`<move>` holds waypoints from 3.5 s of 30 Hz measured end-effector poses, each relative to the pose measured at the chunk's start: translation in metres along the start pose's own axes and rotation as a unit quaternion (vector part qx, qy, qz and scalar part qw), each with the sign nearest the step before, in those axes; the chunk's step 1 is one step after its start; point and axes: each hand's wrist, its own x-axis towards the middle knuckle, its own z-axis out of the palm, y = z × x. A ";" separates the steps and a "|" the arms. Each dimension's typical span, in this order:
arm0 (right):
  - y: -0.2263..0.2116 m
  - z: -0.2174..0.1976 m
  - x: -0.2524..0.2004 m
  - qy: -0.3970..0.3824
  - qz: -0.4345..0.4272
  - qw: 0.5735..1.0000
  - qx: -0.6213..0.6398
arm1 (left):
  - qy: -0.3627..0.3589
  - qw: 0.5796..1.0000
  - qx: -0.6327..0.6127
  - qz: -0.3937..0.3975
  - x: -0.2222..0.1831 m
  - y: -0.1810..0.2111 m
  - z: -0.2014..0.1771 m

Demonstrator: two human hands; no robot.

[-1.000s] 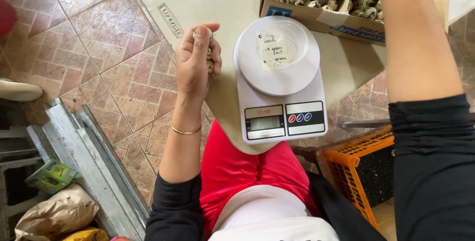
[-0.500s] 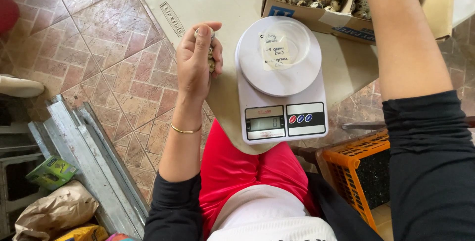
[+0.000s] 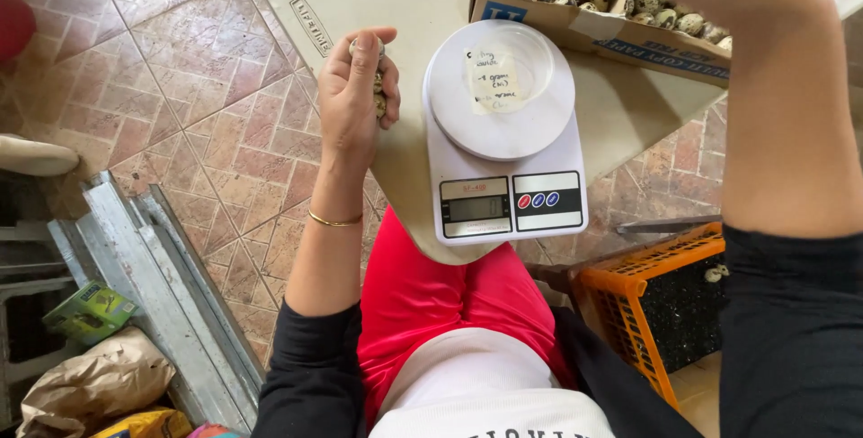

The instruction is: Weighing individual quail eggs on a digital scale and sorting them into a crate for processing.

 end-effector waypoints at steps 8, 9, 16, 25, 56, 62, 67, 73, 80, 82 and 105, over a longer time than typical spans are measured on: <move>-0.133 -0.013 -0.019 0.006 -0.091 0.966 0.242 | -0.013 1.000 0.003 0.017 -0.001 0.000 0.001; -0.134 -0.010 -0.018 0.011 -0.093 0.971 0.220 | -0.008 1.000 0.006 0.014 -0.002 0.000 0.001; -0.158 -0.009 -0.017 -0.065 -0.098 0.978 0.172 | -0.008 1.000 0.006 0.014 -0.003 0.000 0.001; -0.137 0.028 -0.004 -0.011 -0.198 0.978 0.056 | -0.006 1.000 -0.002 0.017 0.003 -0.010 -0.002; -0.035 0.128 -0.048 0.410 -0.057 0.821 0.393 | -0.016 0.998 -0.017 0.064 0.010 -0.029 -0.008; -0.042 0.137 -0.056 0.456 -0.049 0.790 0.408 | -0.024 0.997 -0.013 0.067 0.009 -0.029 -0.009; -0.051 0.132 -0.055 0.402 -0.017 0.820 0.407 | -0.020 0.996 -0.012 0.081 0.008 -0.029 -0.011; -0.054 0.131 -0.057 0.353 -0.011 0.845 0.402 | -0.021 0.996 -0.024 0.086 0.009 -0.030 -0.009; -0.057 0.128 -0.056 0.333 -0.012 0.856 0.396 | -0.022 0.995 -0.018 0.092 0.010 -0.031 -0.010; -0.054 0.130 -0.056 0.320 -0.012 0.862 0.393 | -0.020 0.995 -0.023 0.092 0.009 -0.031 -0.010; -0.061 0.123 -0.057 0.271 0.018 0.881 0.387 | -0.014 0.996 -0.016 0.082 0.010 -0.031 -0.008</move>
